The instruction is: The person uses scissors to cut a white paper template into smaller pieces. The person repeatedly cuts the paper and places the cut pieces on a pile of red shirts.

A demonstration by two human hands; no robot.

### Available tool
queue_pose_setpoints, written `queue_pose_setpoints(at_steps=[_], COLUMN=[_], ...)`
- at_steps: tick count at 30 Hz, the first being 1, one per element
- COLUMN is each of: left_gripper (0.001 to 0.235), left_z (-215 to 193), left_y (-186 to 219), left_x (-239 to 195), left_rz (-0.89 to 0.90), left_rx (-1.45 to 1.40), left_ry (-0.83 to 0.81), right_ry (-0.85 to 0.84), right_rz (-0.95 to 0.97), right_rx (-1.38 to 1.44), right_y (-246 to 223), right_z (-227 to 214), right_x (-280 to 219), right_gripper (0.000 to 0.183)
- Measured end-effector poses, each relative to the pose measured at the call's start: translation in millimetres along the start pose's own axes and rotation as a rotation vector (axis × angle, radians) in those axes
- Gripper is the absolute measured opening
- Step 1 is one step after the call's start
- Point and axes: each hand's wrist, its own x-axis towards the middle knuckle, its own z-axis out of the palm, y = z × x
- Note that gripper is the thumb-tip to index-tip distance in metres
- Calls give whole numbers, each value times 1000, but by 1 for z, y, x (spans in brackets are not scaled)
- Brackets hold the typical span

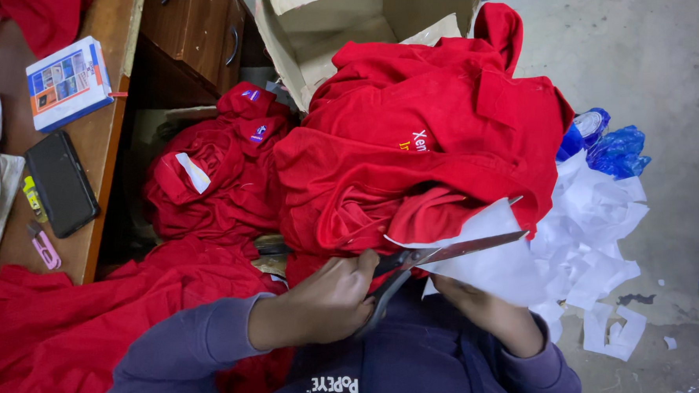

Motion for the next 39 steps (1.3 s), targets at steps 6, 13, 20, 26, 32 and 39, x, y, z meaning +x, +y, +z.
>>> queue_pose_setpoints(at_steps=[6,13,20,26,32,39], left_gripper=[23,23,19,18,17,22], left_z=[-4,-14,-20,-17,-6,-9], left_y=[-1,-14,-23,-24,-26,-29], left_x=[5,-1,-9,-9,-11,-20], left_rz=[-27,-99,131,16,-19,7], left_rx=[78,259,982,1114,990,537], left_ry=[47,144,532,580,573,411], right_ry=[-116,-143,-256,-432,-120,-66], right_rz=[-104,-212,-368,-311,-376,-439], right_rx=[182,380,619,798,314,84], right_y=[-18,-39,11,3,-16,13], right_z=[22,17,-10,-7,4,-2], right_x=[22,51,8,-4,0,10], right_gripper=[43,55,71,98,52,31])
